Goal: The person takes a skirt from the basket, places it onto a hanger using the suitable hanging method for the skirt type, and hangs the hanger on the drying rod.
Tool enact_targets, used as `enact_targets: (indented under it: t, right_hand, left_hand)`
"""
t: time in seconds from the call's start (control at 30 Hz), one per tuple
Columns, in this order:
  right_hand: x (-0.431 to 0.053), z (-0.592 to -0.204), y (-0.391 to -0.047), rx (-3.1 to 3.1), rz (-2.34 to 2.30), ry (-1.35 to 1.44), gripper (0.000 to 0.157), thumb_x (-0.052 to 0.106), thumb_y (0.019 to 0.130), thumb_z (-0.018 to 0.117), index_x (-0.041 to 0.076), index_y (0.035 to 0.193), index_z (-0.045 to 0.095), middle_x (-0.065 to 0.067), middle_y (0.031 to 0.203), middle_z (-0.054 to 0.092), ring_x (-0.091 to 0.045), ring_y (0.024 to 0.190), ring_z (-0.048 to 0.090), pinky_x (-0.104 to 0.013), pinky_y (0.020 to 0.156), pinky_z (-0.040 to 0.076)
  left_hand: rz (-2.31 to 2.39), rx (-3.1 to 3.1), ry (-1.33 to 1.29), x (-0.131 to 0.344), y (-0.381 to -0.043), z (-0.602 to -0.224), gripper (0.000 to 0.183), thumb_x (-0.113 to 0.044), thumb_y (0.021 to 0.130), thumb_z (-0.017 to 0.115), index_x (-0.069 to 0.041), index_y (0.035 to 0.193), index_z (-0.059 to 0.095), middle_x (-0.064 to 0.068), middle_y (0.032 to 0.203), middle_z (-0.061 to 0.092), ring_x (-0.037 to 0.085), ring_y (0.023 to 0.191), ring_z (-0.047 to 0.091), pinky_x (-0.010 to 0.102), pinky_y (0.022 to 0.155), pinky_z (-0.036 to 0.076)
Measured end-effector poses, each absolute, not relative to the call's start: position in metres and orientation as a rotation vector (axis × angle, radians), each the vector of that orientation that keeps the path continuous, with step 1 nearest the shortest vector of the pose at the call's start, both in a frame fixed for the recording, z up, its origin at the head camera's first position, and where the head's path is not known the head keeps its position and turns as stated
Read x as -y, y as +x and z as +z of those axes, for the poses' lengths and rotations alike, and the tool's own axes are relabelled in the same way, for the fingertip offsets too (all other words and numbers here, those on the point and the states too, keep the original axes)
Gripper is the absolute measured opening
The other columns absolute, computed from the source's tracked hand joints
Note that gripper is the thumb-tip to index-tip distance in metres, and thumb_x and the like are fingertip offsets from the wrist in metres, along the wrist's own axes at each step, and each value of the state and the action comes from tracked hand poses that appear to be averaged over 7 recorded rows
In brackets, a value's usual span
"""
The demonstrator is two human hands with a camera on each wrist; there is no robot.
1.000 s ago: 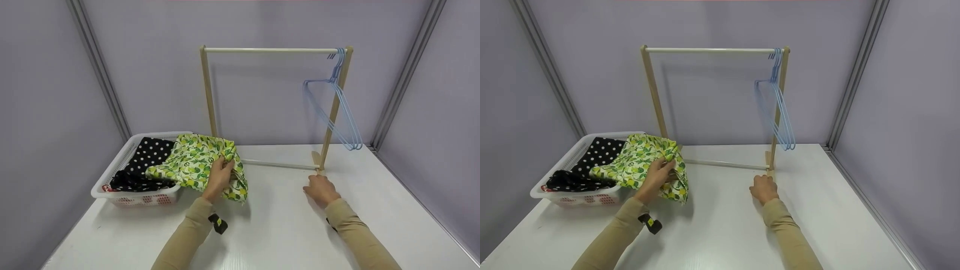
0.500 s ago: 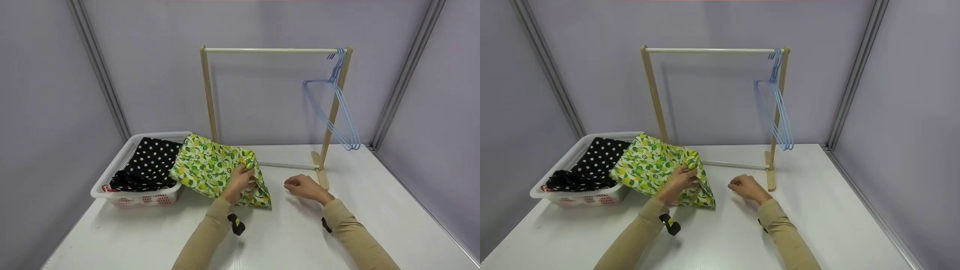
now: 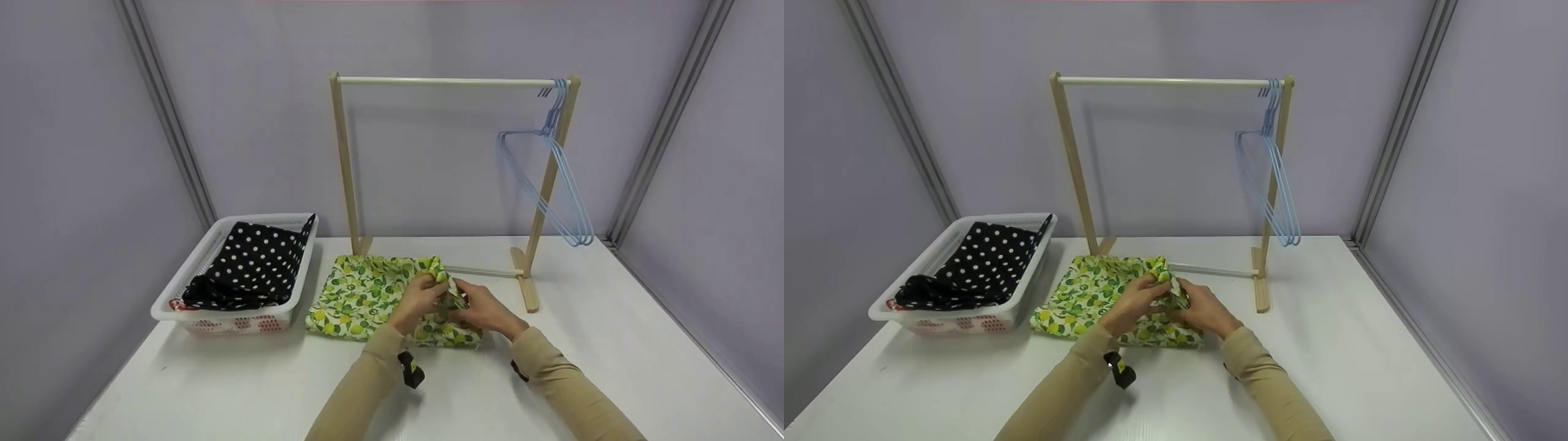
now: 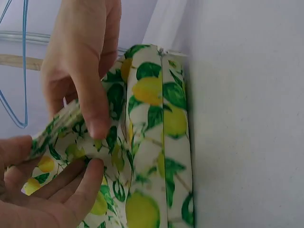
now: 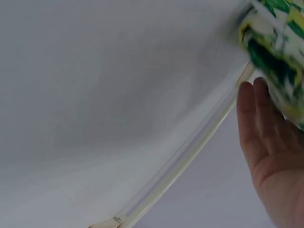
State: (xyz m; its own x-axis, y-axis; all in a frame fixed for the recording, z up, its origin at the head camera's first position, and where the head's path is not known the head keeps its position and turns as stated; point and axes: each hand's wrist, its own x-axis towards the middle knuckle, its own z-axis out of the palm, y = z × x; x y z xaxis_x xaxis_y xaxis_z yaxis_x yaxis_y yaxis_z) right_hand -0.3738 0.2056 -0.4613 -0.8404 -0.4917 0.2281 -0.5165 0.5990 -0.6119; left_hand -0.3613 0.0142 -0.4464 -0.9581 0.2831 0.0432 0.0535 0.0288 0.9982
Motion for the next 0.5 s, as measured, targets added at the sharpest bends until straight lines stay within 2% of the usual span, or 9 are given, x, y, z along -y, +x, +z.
enact_targets:
  t: [0.07, 0.17, 0.27, 0.3, 0.37, 0.4, 0.5]
  right_hand:
    - [-0.206, -0.462, -0.376, 2.707, 1.055, 0.857, 0.053, 0.002, 0.091, 0.062, 0.002, 0.141, 0.048, -0.02, 0.128, 0.063, -0.033, 0.107, 0.065, -0.049, 0.089, 0.053]
    - [-0.21, -0.463, -0.377, 2.655, 1.041, 0.786, 0.045, -0.01, 0.088, 0.052, 0.0, 0.132, 0.055, -0.022, 0.123, 0.064, -0.037, 0.115, 0.062, -0.053, 0.096, 0.049]
    - [-0.213, -0.463, -0.377, 2.666, 1.092, 0.742, 0.047, -0.014, 0.087, 0.044, 0.002, 0.129, 0.058, -0.021, 0.126, 0.063, -0.04, 0.121, 0.057, -0.056, 0.101, 0.045]
    - [-0.214, -0.463, -0.376, 2.673, 1.125, 0.729, 0.051, -0.015, 0.085, 0.041, 0.004, 0.129, 0.058, -0.02, 0.128, 0.062, -0.039, 0.123, 0.056, -0.056, 0.102, 0.045]
    - [-0.216, -0.462, -0.376, 2.68, 1.209, 0.74, 0.055, -0.017, 0.083, 0.035, 0.007, 0.126, 0.059, -0.018, 0.129, 0.06, -0.038, 0.125, 0.054, -0.054, 0.1, 0.046]
    - [-0.217, -0.462, -0.376, 2.686, 1.262, 0.738, 0.054, -0.016, 0.084, 0.034, 0.009, 0.124, 0.06, -0.016, 0.129, 0.06, -0.037, 0.126, 0.053, -0.052, 0.098, 0.046]
    - [-0.22, -0.461, -0.376, 2.689, 1.375, 0.768, 0.052, -0.017, 0.084, 0.03, 0.009, 0.118, 0.06, -0.015, 0.127, 0.058, -0.036, 0.126, 0.051, -0.046, 0.092, 0.044]
  left_hand:
    - [1.993, -2.146, 0.408, -0.014, -0.36, -0.446, 0.04, -0.03, 0.1, 0.056, -0.007, 0.133, 0.056, 0.015, 0.138, 0.054, 0.032, 0.126, 0.054, 0.048, 0.1, 0.05]
    - [1.901, -2.23, 0.466, -0.009, -0.359, -0.446, 0.039, -0.029, 0.1, 0.055, -0.01, 0.135, 0.055, 0.012, 0.138, 0.055, 0.03, 0.125, 0.055, 0.049, 0.1, 0.049]
    - [1.88, -2.334, 0.453, 0.002, -0.36, -0.448, 0.026, -0.02, 0.098, 0.056, -0.008, 0.122, 0.057, 0.009, 0.119, 0.061, 0.026, 0.108, 0.06, 0.045, 0.088, 0.052]
    - [1.878, -2.381, 0.438, 0.007, -0.361, -0.449, 0.02, -0.015, 0.097, 0.057, -0.007, 0.116, 0.056, 0.008, 0.112, 0.06, 0.023, 0.099, 0.06, 0.042, 0.081, 0.052]
    - [1.866, -2.48, 0.392, 0.017, -0.363, -0.452, 0.021, -0.009, 0.095, 0.057, -0.004, 0.114, 0.05, 0.011, 0.1, 0.056, 0.019, 0.081, 0.053, 0.035, 0.068, 0.047]
    - [1.857, -2.526, 0.365, 0.022, -0.365, -0.453, 0.027, -0.006, 0.093, 0.057, -0.004, 0.118, 0.047, 0.013, 0.098, 0.056, 0.018, 0.072, 0.049, 0.032, 0.062, 0.042]
    - [1.761, -2.665, 0.336, 0.036, -0.37, -0.457, 0.053, 0.0, 0.092, 0.056, -0.007, 0.141, 0.036, 0.023, 0.121, 0.055, 0.014, 0.057, 0.038, 0.029, 0.054, 0.035]
